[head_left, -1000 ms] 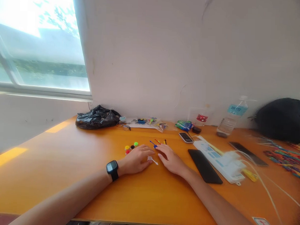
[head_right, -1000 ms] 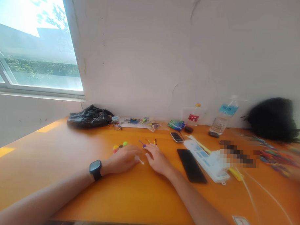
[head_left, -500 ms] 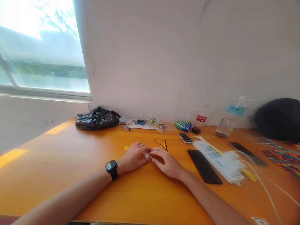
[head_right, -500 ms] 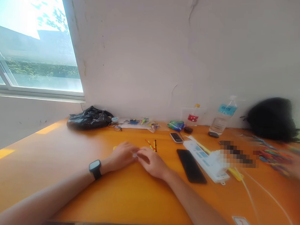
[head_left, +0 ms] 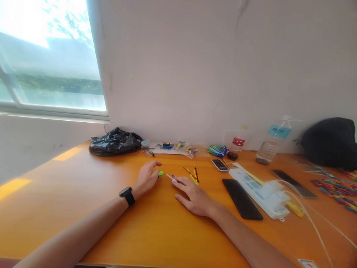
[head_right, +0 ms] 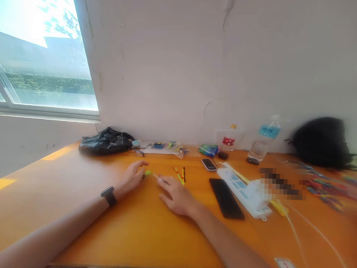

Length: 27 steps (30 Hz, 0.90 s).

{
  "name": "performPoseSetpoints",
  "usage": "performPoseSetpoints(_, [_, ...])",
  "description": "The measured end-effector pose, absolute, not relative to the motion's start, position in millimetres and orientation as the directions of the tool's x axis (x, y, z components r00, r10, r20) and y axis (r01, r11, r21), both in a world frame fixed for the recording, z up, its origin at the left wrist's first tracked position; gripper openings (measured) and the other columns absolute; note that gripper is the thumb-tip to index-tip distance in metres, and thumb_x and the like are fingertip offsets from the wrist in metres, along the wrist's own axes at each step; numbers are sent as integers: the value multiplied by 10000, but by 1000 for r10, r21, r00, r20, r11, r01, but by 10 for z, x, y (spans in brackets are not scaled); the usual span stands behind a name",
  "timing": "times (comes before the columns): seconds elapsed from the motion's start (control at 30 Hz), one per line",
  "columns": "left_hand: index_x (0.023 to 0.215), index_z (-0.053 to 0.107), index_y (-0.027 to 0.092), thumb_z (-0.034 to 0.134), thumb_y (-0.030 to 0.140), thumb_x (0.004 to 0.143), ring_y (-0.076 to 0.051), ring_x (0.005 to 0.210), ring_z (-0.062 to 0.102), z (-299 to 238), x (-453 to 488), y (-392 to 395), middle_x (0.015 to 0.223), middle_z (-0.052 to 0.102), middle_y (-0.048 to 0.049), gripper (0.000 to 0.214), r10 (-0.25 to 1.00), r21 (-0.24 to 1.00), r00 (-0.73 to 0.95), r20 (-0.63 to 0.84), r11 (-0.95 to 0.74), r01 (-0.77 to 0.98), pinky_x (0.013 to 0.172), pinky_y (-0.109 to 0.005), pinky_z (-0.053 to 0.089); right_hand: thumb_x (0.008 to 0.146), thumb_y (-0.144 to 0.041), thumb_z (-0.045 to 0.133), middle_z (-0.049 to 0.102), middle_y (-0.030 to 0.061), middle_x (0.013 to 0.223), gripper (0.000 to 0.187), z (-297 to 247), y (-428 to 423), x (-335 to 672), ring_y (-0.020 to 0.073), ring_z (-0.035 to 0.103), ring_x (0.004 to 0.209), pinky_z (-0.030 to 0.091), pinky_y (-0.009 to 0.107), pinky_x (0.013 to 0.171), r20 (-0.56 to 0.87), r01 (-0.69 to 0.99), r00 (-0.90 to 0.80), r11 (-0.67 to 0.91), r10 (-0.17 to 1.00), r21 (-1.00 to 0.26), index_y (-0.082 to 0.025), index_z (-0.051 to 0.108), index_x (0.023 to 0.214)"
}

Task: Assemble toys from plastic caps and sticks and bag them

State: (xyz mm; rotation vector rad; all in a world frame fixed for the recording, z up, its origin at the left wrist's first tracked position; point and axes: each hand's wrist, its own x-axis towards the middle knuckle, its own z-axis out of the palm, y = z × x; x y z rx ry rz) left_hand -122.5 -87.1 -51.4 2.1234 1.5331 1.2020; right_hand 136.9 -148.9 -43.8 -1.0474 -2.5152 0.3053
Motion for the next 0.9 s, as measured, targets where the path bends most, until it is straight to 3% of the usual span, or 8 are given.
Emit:
performPoseSetpoints(0.13, [1071,714,212,564,242,907,-265,1067,661,-543,-1184,-883,1132,746,-76,224,882,505,202,426,-417,756,938,-376,496,1051,-434,444,316,60,1692,590,-525,-1381,1396,288,283,1560,247,515,1278,235,716,-568,614,789,-330,-268,382,1613])
performPoseSetpoints(0.27, [1059,733,225,570,237,922,-272,1030,654,-586,-1164,-883,1079,759,-70,214,865,384,245,438,-426,819,914,-385,472,1052,-425,444,220,18,1724,629,-548,-1319,1401,273,175,1596,209,527,1292,262,705,-566,624,782,-338,-305,281,1647])
performPoseSetpoints(0.33, [1072,731,231,566,228,931,-272,1050,645,-596,-1177,-877,1098,758,-68,217,864,367,255,434,-428,826,918,-390,458,1052,-380,443,314,40,1694,593,-532,-1281,1422,267,249,1573,243,529,1282,342,715,-513,613,787,-338,-290,334,1628])
performPoseSetpoints(0.43, [1092,721,234,567,241,950,-279,1075,630,-581,-1197,-881,1136,751,-71,210,865,367,265,425,-432,824,906,-408,444,1044,-286,420,591,112,1484,452,-510,-1199,1520,275,469,1428,370,520,1216,471,762,-374,554,799,-336,-215,588,1458])
performPoseSetpoints(0.53, [1091,713,233,563,249,965,-296,1104,601,-540,-1185,-906,1132,744,-79,197,836,367,267,480,-467,804,916,-432,437,1029,-246,418,689,141,1323,392,-530,-1126,1661,296,538,1331,431,536,1158,466,790,-327,508,822,-341,-175,720,1268])
performPoseSetpoints(0.7, [1109,696,247,562,314,1003,-259,1052,608,-486,-1075,-1002,1078,728,-70,184,680,397,392,619,-702,591,957,-406,465,1035,-303,425,592,127,1486,435,-615,-1092,1760,309,413,1465,331,567,1229,339,814,-328,446,882,-372,-163,665,1369])
performPoseSetpoints(0.9, [1076,718,263,668,373,957,-219,975,645,-546,-938,-1148,1025,740,-48,169,514,400,705,489,-850,342,907,-346,491,1032,-295,422,524,104,1559,466,-636,-1078,1733,282,328,1524,280,548,1256,276,822,-324,414,905,-391,-189,605,1447])
